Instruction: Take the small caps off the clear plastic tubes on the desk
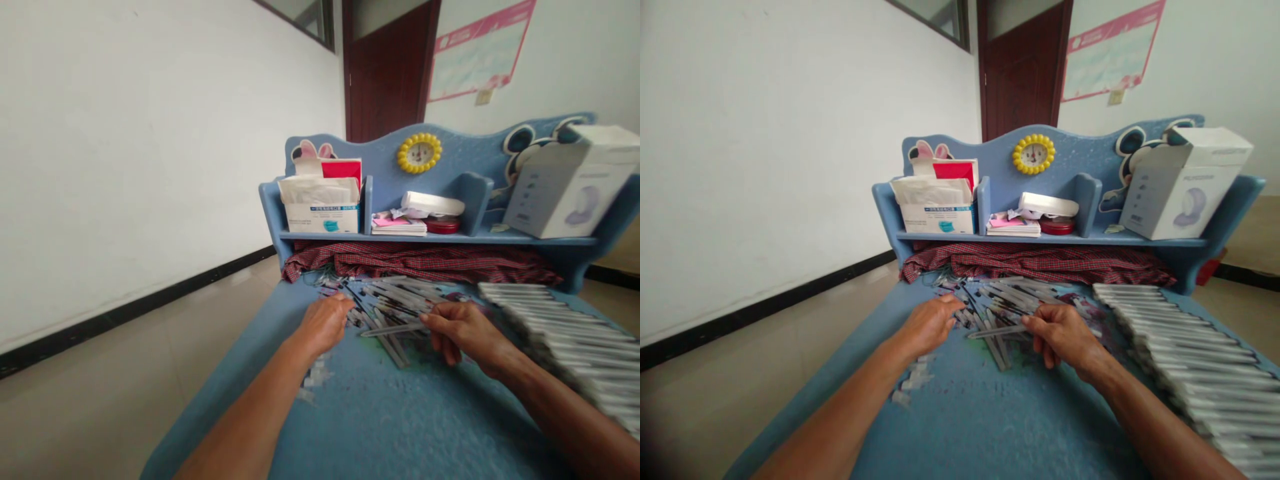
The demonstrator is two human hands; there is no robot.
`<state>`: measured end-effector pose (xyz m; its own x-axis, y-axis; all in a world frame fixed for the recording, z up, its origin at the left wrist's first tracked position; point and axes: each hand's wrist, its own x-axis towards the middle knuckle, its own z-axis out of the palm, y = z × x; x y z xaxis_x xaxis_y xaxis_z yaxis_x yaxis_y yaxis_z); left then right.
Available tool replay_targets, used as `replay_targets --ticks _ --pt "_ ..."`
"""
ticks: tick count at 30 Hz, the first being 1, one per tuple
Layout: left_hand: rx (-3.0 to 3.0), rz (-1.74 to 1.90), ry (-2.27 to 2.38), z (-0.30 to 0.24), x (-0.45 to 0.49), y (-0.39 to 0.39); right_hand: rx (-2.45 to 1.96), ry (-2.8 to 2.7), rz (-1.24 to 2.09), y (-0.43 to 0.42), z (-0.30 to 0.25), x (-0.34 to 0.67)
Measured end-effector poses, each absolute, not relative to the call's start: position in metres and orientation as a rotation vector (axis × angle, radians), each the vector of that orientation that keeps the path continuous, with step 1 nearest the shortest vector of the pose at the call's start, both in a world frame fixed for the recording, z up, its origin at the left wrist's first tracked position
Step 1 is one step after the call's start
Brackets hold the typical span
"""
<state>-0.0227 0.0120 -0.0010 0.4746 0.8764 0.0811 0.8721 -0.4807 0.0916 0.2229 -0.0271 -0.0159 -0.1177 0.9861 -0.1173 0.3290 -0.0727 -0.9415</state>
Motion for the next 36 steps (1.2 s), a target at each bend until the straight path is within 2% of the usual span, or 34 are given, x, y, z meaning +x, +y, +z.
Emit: replay_targets --ticks 5,16,29,36 --pt "2.805 0.059 1.602 -0.0112 -0.0201 0.0184 -1.462 -1.458 1.176 -0.0260 -0.0184 0.2222" --pt "2.840 0.031 1.585 -0.0058 -0.0224 0.0188 -1.427 -1.405 1.082 -0.0251 -0.0226 0.2198" --pt "2.547 0.536 1.294 -0.0058 -0.0249 0.0165 -1.381 -1.399 1.095 -0.0239 -0.0240 0.2193" --pt "2.264 0.629 1.220 -0.0046 -0.0244 0.0183 -1.363 -1.370 1.099 -0.0228 -0.0204 0.2237"
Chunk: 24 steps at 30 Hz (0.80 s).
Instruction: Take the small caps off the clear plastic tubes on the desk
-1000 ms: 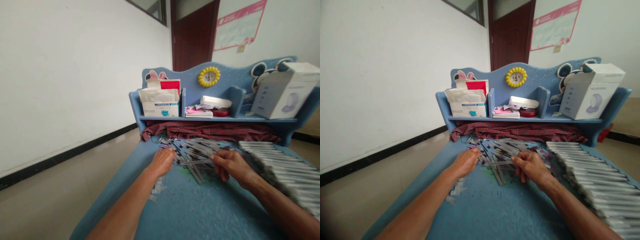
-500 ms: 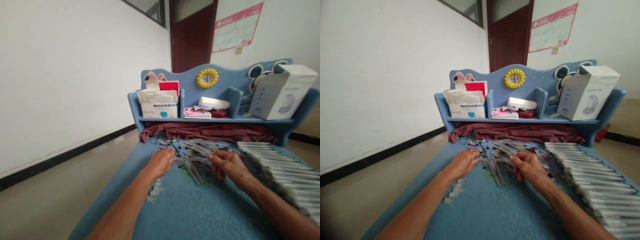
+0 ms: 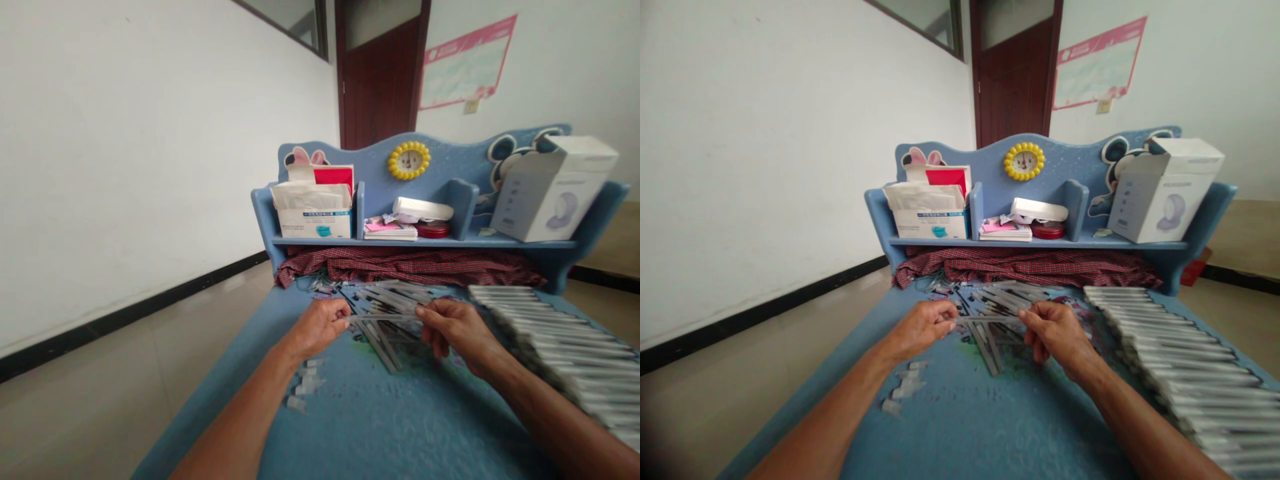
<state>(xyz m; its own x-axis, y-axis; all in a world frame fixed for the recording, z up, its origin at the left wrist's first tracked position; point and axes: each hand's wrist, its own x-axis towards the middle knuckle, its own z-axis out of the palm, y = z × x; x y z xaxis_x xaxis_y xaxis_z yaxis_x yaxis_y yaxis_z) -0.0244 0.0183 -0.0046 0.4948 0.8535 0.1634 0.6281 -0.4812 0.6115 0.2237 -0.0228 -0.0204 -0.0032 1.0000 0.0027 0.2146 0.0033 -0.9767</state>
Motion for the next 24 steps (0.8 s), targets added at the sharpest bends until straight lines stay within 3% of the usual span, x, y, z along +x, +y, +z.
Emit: replay_targets --ticks 24 --pt "1.525 0.791 1.056 0.012 -0.019 0.011 -1.098 -1.556 1.516 -0.025 -0.021 0.219"
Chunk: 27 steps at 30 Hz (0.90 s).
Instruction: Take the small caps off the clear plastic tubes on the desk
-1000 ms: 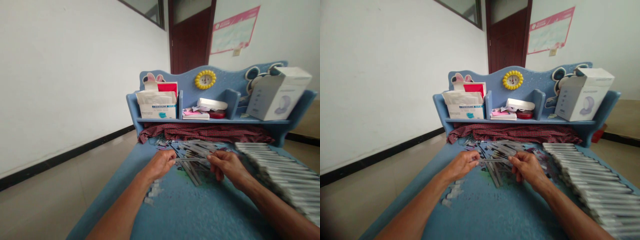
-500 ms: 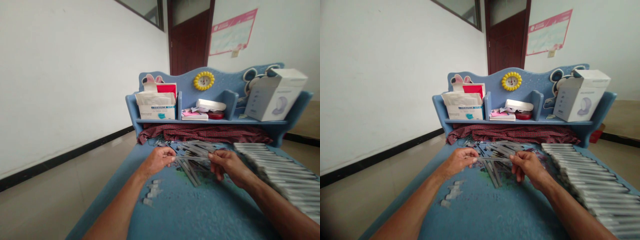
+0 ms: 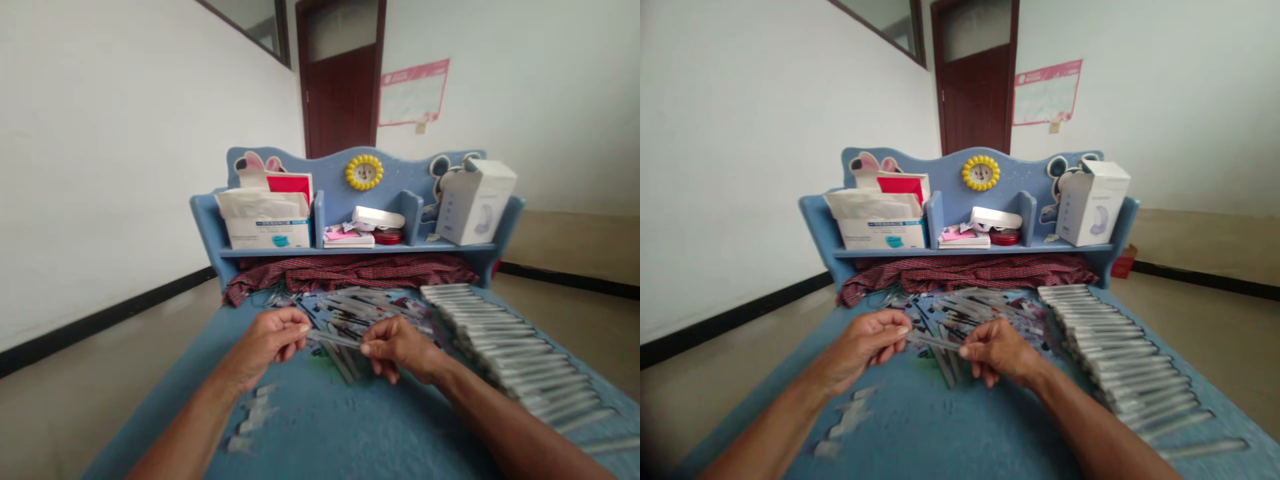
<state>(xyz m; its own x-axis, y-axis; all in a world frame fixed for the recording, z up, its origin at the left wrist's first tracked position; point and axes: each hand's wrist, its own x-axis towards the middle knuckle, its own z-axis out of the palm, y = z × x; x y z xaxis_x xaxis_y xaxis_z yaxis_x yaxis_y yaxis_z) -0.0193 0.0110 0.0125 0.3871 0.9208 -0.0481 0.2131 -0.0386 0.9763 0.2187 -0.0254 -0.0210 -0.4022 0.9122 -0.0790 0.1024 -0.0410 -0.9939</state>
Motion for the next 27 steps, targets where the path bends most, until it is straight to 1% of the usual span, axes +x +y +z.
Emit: replay_targets --ticks 5,14,21,25,27 --pt "1.454 0.794 1.094 0.013 -0.015 0.013 -1.122 -1.594 1.395 -0.025 -0.025 0.211" --pt "1.508 0.753 1.099 0.020 -0.015 0.009 -1.124 -1.689 1.095 -0.027 -0.028 0.207" --pt "1.515 0.709 1.105 0.024 -0.009 0.005 -1.099 -1.725 1.057 -0.026 -0.032 0.209" --pt "1.500 0.769 1.100 0.022 -0.007 0.005 -1.120 -1.775 1.047 -0.024 -0.032 0.210" --pt "1.520 0.809 1.103 0.020 -0.006 0.006 -1.156 -1.834 0.989 -0.024 -0.030 0.209"
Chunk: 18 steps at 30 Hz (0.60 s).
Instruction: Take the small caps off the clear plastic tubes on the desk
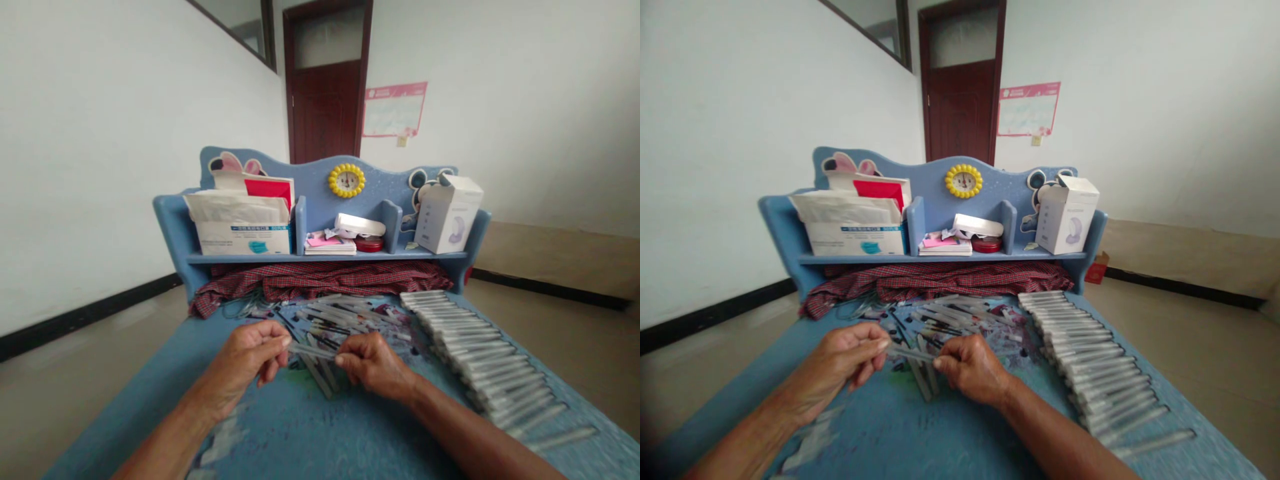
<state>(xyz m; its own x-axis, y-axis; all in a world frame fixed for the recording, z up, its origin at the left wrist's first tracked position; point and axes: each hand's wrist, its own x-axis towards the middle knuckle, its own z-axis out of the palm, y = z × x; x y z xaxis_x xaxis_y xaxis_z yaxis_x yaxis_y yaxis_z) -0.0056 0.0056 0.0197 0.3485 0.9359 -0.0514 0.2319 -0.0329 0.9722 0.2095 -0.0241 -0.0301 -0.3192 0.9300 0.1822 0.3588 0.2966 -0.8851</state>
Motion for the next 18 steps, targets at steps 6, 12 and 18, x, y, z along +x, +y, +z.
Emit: replay_targets --ticks 6,12,18 --pt "1.556 0.763 1.045 0.009 0.003 0.003 -1.255 -2.138 0.459 -0.031 -0.018 0.203" --pt "1.573 0.738 1.008 0.010 0.006 0.000 -1.466 -2.367 0.022 -0.048 0.013 0.203" --pt "1.686 0.762 1.060 0.012 0.004 0.002 -1.724 -2.515 -0.371 -0.050 0.047 0.239"
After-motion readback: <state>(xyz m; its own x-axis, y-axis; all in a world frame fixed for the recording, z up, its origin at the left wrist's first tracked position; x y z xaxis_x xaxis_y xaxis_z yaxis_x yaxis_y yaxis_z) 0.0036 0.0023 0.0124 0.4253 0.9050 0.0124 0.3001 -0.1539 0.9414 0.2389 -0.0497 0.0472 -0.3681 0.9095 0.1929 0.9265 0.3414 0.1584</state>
